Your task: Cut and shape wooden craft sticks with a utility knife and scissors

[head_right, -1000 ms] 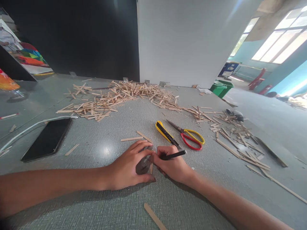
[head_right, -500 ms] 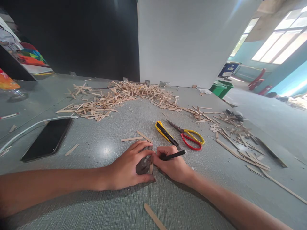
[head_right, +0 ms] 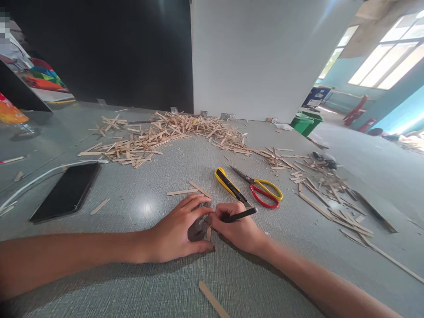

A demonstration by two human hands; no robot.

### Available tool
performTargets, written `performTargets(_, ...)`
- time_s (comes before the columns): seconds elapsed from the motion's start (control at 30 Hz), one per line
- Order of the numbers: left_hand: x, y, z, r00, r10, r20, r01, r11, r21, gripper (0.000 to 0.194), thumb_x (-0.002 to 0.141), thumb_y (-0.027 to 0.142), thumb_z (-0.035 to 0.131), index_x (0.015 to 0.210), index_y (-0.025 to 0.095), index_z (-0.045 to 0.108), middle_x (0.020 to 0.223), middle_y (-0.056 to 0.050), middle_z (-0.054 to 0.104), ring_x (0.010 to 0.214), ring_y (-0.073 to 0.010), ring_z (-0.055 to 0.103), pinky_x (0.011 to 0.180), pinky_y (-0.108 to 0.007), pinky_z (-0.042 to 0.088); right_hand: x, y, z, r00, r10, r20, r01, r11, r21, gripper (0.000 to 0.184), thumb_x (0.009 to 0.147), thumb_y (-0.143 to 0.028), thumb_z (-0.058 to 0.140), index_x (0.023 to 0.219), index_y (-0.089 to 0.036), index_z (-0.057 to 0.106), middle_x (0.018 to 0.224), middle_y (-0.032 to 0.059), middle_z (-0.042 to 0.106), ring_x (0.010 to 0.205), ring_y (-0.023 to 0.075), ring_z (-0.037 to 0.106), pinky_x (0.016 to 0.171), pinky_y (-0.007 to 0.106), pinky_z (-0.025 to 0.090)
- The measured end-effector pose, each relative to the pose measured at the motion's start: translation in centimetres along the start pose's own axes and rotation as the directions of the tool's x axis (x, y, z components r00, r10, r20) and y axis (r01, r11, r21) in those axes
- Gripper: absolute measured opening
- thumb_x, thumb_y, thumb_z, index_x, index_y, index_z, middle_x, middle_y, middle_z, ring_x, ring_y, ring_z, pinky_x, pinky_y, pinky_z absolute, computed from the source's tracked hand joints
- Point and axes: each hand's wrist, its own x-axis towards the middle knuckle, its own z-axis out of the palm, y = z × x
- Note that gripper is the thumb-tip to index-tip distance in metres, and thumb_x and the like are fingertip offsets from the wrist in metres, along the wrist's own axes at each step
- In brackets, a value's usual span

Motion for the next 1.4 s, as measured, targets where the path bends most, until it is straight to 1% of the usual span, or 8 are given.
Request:
performTargets(0.53, 0.05, 0.02, 0.02, 1.000, 0.002, -0.004, -0.002, 1.000, 0.004, 0.075, 0.074, 0.057, 0.088, 0.133, 0.017, 0.066, 0.150, -0.019, 0.052, 0.147, -0.0370, 0.042, 0.122, -0.056, 0.038, 0.00, -0.09, 0.03, 1.000, -0.001, 0.012, 0.001, 1.000, -0.015, 0.032, 0.088, -0.022, 0.060, 0.059, -0.023, 0.046, 0.047, -0.0069, 0.048, 0.042, 0.0090, 0.041, 0.042, 0.023, 0.028)
performTargets(0.8, -0.01, 0.02, 0.00, 1.000, 0.003, 0.000, -0.003, 1.000, 0.009, 0.075, 0.074, 0.058, 0.088, 0.134, 0.017, 0.065, 0.151, -0.018, 0.052, 0.147, -0.0370, 0.041, 0.122, -0.056, 0.038, 0.13, -0.12, -0.17, 0.999, -0.037, 0.002, 0.037, 0.998, -0.051, 0.034, 0.087, -0.020, 0.061, 0.058, -0.022, 0.044, 0.049, -0.0072, 0.045, 0.047, 0.0088, 0.036, 0.046, 0.024, 0.026)
performTargets(0.97, -0.02, -0.03, 0.05, 1.000, 0.006, -0.003, -0.006, 1.000, 0.006, 0.074, 0.075, 0.058, 0.087, 0.133, 0.018, 0.066, 0.151, -0.018, 0.052, 0.147, -0.0369, 0.041, 0.122, -0.056, 0.038, 0.07, -0.27, -0.17, 0.999, -0.042, 0.010, 0.042, 0.998, -0.049, 0.034, 0.089, -0.020, 0.059, 0.058, -0.022, 0.044, 0.048, -0.0075, 0.045, 0.045, 0.0086, 0.037, 0.045, 0.024, 0.026)
performTargets(1.07, -0.03, -0.07, 0.14, 1.000, 0.008, -0.015, -0.008, 1.000, 0.001, 0.073, 0.074, 0.057, 0.088, 0.132, 0.018, 0.066, 0.150, -0.017, 0.053, 0.147, -0.0366, 0.042, 0.122, -0.056, 0.038, -0.03, -0.33, -0.11, 0.999, -0.038, 0.009, 0.038, 0.999, -0.037, 0.035, 0.089, -0.022, 0.060, 0.059, -0.023, 0.044, 0.049, -0.0068, 0.047, 0.045, 0.0087, 0.039, 0.044, 0.023, 0.027)
performTargets(1.27, 0.02, -0.07, 0.18, 1.000, 0.011, -0.024, -0.011, 1.000, -0.002, 0.073, 0.074, 0.057, 0.089, 0.131, 0.018, 0.066, 0.149, -0.017, 0.053, 0.146, -0.0366, 0.043, 0.121, -0.055, 0.039, -0.23, -0.35, -0.12, 0.999, -0.005, 0.040, 0.004, 1.000, 0.021, 0.035, 0.096, -0.033, 0.059, 0.064, -0.024, 0.046, 0.049, -0.0064, 0.049, 0.039, 0.0095, 0.043, 0.040, 0.022, 0.030)
performTargets(1.4, 0.06, -0.04, 0.14, 1.000, 0.014, -0.023, -0.014, 1.000, -0.006, 0.071, 0.074, 0.055, 0.089, 0.131, 0.019, 0.066, 0.149, -0.017, 0.054, 0.145, -0.0365, 0.044, 0.121, -0.056, 0.039, -0.24, -0.29, -0.13, 0.999, 0.012, 0.053, -0.013, 1.000, 0.020, 0.036, 0.096, -0.034, 0.060, 0.065, -0.024, 0.047, 0.048, -0.0060, 0.050, 0.039, 0.0095, 0.043, 0.040, 0.022, 0.029)
